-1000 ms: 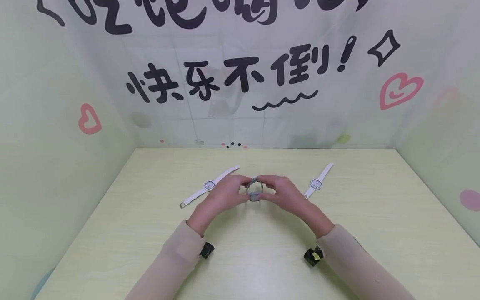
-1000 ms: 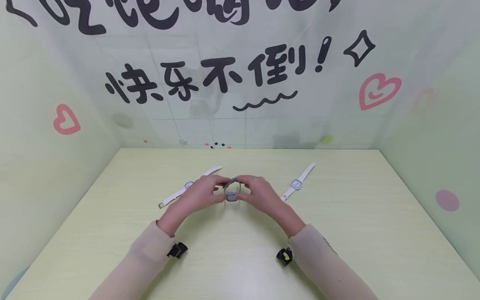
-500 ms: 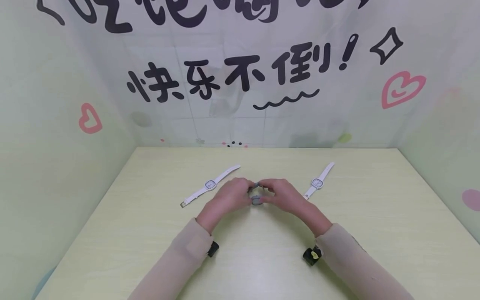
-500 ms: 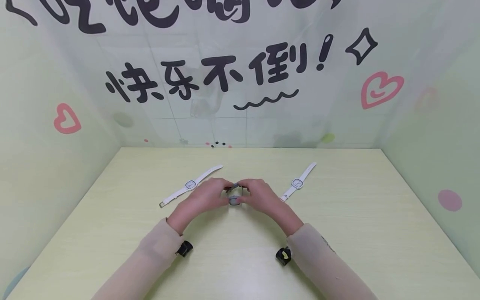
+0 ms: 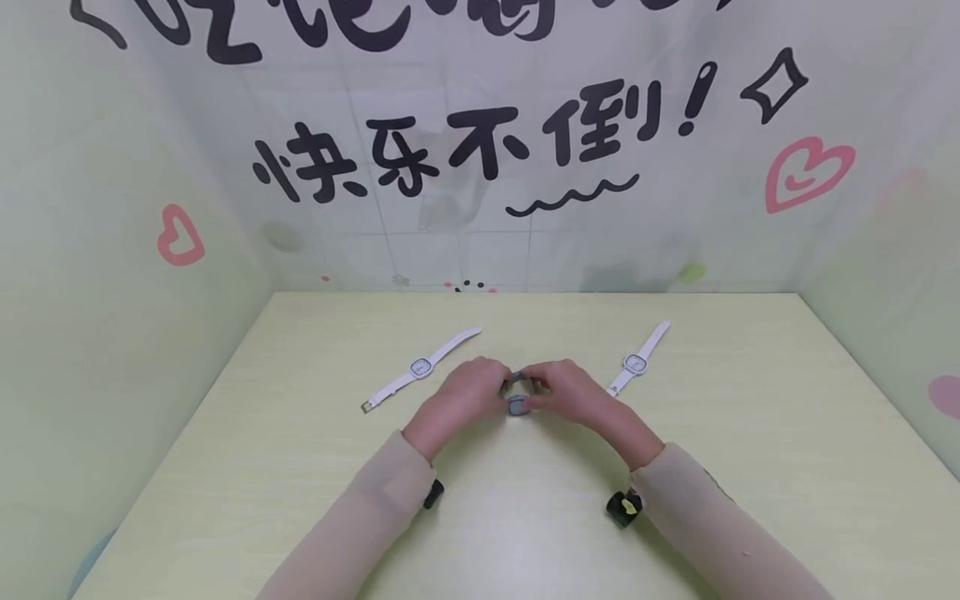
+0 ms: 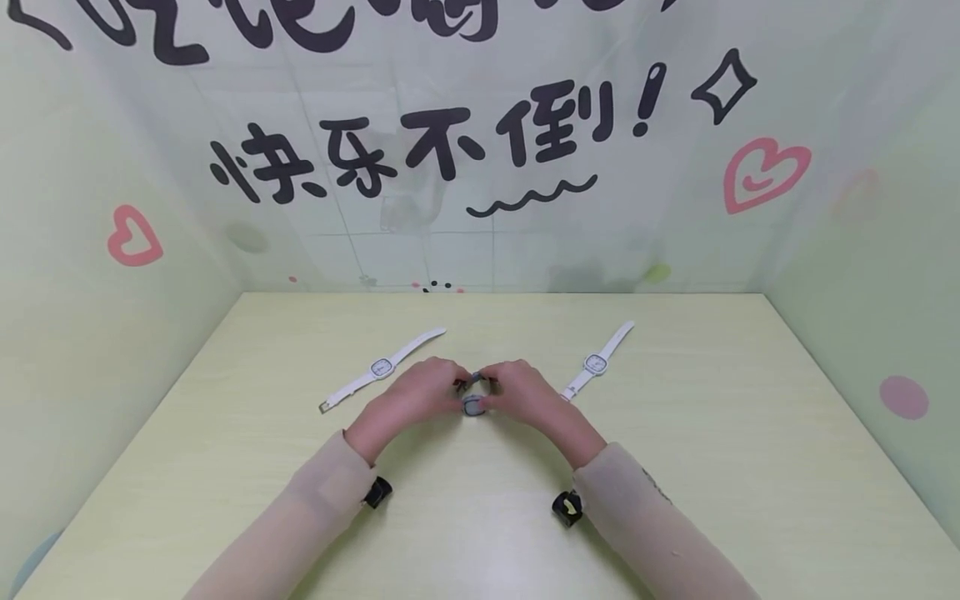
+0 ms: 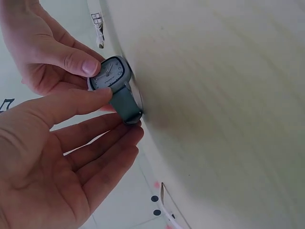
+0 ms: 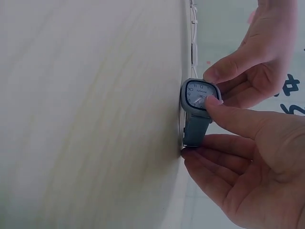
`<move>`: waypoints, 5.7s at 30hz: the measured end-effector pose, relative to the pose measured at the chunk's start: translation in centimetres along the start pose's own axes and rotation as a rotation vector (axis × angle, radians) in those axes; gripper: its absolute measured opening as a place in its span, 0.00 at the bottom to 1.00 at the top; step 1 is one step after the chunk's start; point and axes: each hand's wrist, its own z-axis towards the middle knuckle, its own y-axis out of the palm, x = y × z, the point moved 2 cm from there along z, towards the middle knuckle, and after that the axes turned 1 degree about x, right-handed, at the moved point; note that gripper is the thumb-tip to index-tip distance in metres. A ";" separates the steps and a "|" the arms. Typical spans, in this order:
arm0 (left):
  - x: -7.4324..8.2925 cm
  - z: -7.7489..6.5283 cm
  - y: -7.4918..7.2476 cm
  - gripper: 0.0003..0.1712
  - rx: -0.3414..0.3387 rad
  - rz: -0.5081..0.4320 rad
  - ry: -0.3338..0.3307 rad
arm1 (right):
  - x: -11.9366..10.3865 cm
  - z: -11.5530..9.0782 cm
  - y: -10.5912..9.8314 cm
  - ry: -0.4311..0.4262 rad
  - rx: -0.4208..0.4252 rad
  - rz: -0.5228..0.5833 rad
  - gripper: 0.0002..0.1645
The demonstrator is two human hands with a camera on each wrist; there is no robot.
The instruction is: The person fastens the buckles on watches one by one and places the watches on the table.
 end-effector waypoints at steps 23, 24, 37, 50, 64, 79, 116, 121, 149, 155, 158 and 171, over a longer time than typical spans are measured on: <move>0.1 1.1 -0.1 0.11 0.056 0.016 -0.022 | -0.5 0.1 -0.1 -0.041 0.058 -0.199 0.18; 0.1 1.1 -0.1 0.11 0.057 0.016 -0.021 | -0.5 0.1 -0.2 -0.043 0.060 -0.201 0.18; 0.1 1.2 -0.4 0.12 0.059 -0.026 -0.027 | -0.7 0.3 -0.5 -0.069 0.059 -0.198 0.15; 0.0 1.0 -0.5 0.14 0.039 -0.043 -0.026 | -0.7 0.3 -0.4 -0.060 0.043 -0.208 0.18; -0.4 0.8 -0.6 0.14 -0.025 -0.045 -0.019 | -0.3 0.4 -0.7 0.013 -0.046 -0.135 0.25; -0.2 0.3 -0.3 0.14 0.012 0.028 0.023 | -0.4 -0.1 -1.0 -0.059 -0.003 -0.128 0.28; -4.8 -2.0 -3.3 0.21 0.082 0.007 -0.057 | -1.6 0.6 -1.8 -0.085 -0.025 -0.151 0.24; -6.1 -2.5 -4.0 0.21 0.068 -0.065 -0.103 | -1.7 0.5 -1.7 -0.105 -0.012 -0.149 0.24; -11.7 -3.5 -4.0 0.23 0.055 -0.104 -0.347 | -2.2 -1.2 -2.1 -0.166 0.047 -0.154 0.23; -12.1 -3.6 -3.7 0.17 0.013 -0.101 -0.369 | -2.3 -1.3 -2.0 -0.161 0.036 -0.142 0.22; -12.1 -3.6 -3.6 0.13 0.002 -0.110 -0.369 | -2.3 -1.3 -2.0 -0.160 0.035 -0.140 0.22; -11.8 -3.2 -3.6 0.09 0.022 -0.189 -0.268 | -2.0 -1.4 -1.8 -0.169 0.042 -0.105 0.22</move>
